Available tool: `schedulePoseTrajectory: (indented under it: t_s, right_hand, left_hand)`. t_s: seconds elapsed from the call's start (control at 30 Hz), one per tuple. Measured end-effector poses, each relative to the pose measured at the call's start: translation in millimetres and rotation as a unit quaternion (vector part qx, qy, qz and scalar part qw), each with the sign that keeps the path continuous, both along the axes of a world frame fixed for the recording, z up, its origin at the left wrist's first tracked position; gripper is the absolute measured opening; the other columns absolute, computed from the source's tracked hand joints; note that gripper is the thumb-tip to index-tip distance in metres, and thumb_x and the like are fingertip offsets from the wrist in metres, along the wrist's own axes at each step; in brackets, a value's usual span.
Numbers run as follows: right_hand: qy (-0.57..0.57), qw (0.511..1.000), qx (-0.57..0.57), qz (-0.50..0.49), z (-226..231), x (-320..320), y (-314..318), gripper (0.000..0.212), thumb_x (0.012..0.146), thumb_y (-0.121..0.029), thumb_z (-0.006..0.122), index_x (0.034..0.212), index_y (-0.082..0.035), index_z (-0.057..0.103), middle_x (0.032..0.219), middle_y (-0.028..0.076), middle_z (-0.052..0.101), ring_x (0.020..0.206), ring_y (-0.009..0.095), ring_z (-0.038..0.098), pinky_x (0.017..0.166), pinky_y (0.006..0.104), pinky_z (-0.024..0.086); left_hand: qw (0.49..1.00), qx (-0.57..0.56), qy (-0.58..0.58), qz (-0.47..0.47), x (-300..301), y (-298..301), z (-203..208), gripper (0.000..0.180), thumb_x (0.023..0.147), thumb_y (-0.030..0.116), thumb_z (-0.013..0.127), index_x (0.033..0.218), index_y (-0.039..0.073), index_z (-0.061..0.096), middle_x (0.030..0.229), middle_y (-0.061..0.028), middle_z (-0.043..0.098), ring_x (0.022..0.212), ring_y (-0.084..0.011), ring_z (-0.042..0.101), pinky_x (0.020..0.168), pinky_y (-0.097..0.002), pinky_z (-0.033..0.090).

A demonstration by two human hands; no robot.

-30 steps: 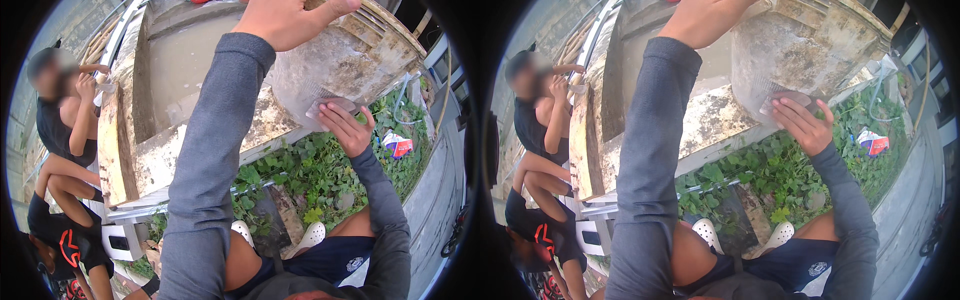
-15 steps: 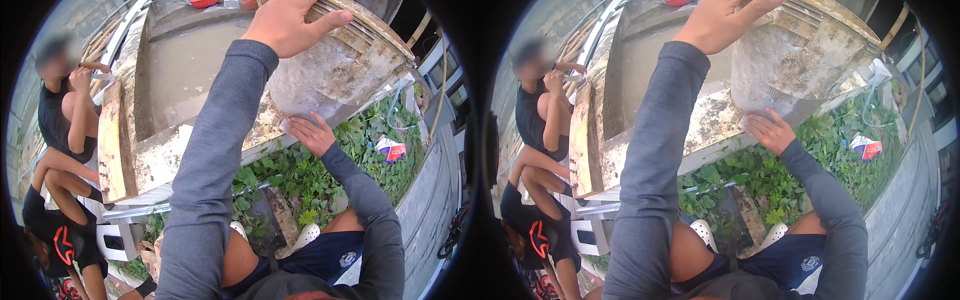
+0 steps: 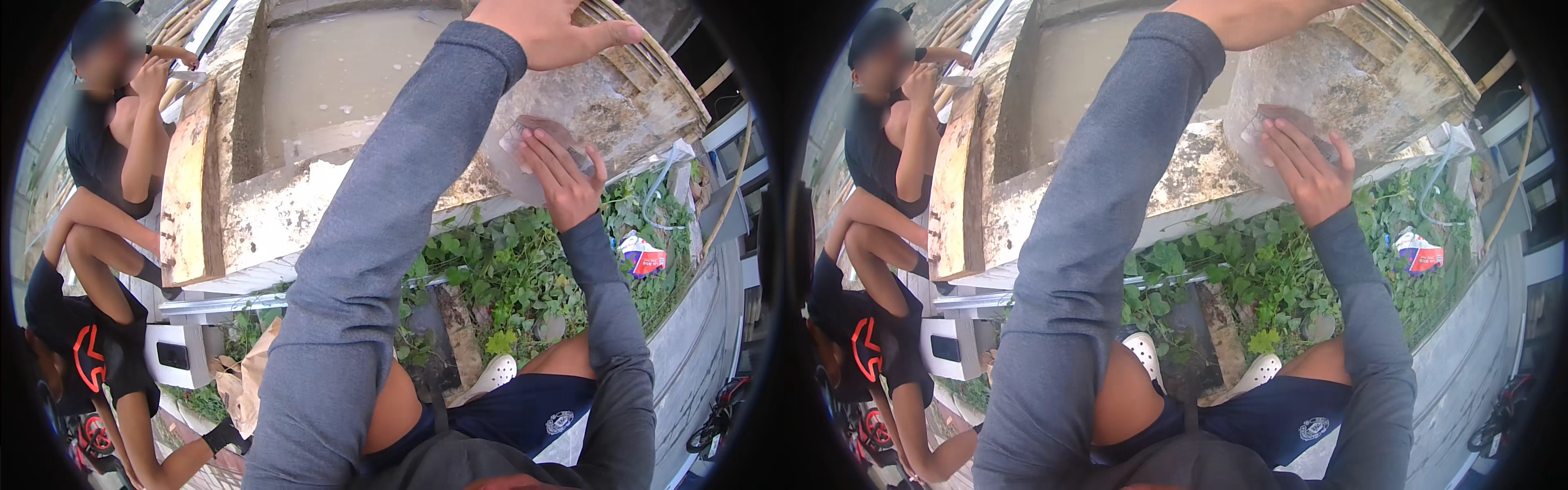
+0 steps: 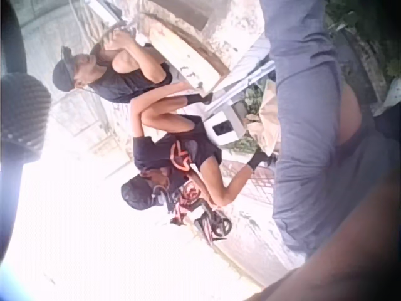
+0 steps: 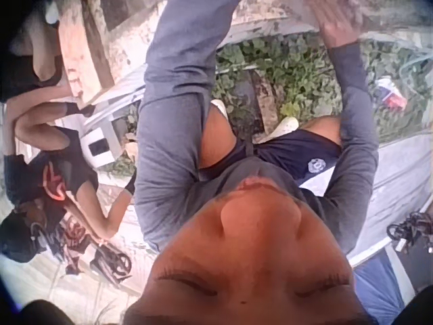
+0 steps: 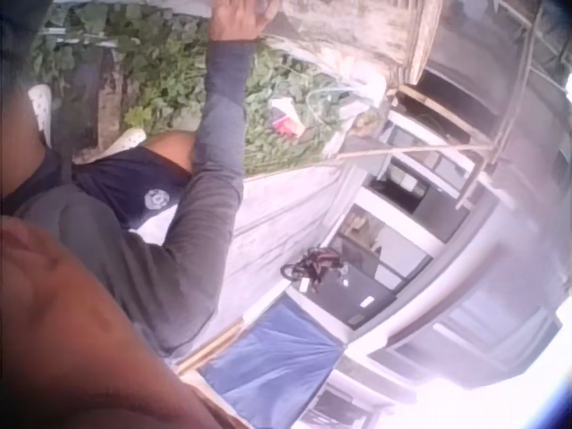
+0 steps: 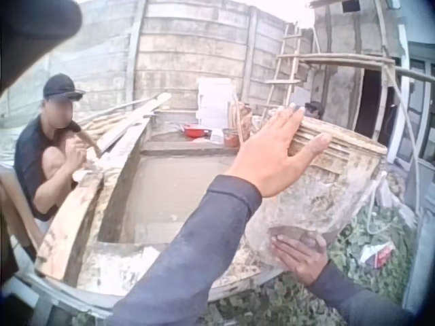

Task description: The person sands the outside of a plastic bucket using a piece of sandpaper, moving the paper across the bucket surface and around the rim.

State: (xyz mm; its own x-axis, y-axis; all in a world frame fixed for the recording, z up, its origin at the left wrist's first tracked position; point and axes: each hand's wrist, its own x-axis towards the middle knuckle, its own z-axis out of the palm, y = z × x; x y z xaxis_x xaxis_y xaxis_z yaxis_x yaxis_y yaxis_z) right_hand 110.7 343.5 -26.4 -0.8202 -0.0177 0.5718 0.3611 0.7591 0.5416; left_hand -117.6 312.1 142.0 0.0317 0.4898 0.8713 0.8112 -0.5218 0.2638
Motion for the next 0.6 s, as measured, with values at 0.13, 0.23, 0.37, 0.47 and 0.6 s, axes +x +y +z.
schedulePoseTrajectory:
  t_s: [0.13,0.23,0.37,0.47,0.6]
  right_hand:
    - [-0.137,0.989,-0.055,0.002,-45.0,16.8,4.4,0.039,0.093,-0.014,0.070,0.131,-0.021,0.075,0.144,-0.007,0.070,0.133,0.006,0.062,0.121,0.0430,0.033]
    - [-0.099,0.994,-0.033,-0.030,-22.3,4.6,-1.8,0.034,0.095,-0.016,0.069,0.128,-0.022,0.075,0.144,-0.010,0.069,0.132,0.004,0.062,0.122,0.0410,0.031]
    - [-0.019,1.000,-0.015,-0.017,-6.0,8.8,-3.8,0.031,0.096,-0.017,0.068,0.125,-0.022,0.077,0.144,-0.012,0.069,0.132,0.003,0.062,0.122,0.0407,0.029]
    - [-0.126,0.989,-0.070,0.020,-42.3,26.3,3.7,0.031,0.093,-0.013,0.068,0.122,-0.021,0.077,0.135,-0.007,0.073,0.129,0.007,0.065,0.124,0.0392,0.030]
    - [-0.005,1.000,0.002,-0.003,-24.9,7.9,-2.2,0.034,0.090,-0.010,0.072,0.123,-0.020,0.077,0.138,-0.007,0.072,0.131,0.006,0.064,0.123,0.0428,0.031]
  left_hand:
    - [1.000,0.003,-0.012,-0.013,1.7,3.3,-11.9,0.096,0.102,0.070,0.051,0.158,-0.007,0.041,0.164,-0.0300,0.040,0.157,-0.0396,0.033,0.129,-0.0423,0.026]
    - [1.000,0.023,0.007,-0.012,4.1,3.5,0.0,0.096,0.103,0.070,0.051,0.158,-0.007,0.042,0.164,-0.0300,0.040,0.157,-0.0396,0.033,0.130,-0.0422,0.026]
    - [0.999,0.006,-0.018,-0.037,-6.9,-7.2,-9.4,0.094,0.103,0.070,0.050,0.159,-0.004,0.043,0.164,-0.0297,0.040,0.157,-0.0393,0.033,0.129,-0.0421,0.028]
    - [0.999,0.005,-0.024,-0.033,1.1,-2.4,-11.6,0.092,0.103,0.070,0.049,0.159,-0.003,0.043,0.164,-0.0292,0.041,0.157,-0.0393,0.034,0.129,-0.0418,0.028]
    - [0.998,0.036,-0.020,-0.039,1.4,2.4,-1.8,0.093,0.103,0.071,0.048,0.158,-0.003,0.044,0.165,-0.0281,0.041,0.157,-0.0388,0.033,0.129,-0.0414,0.028]
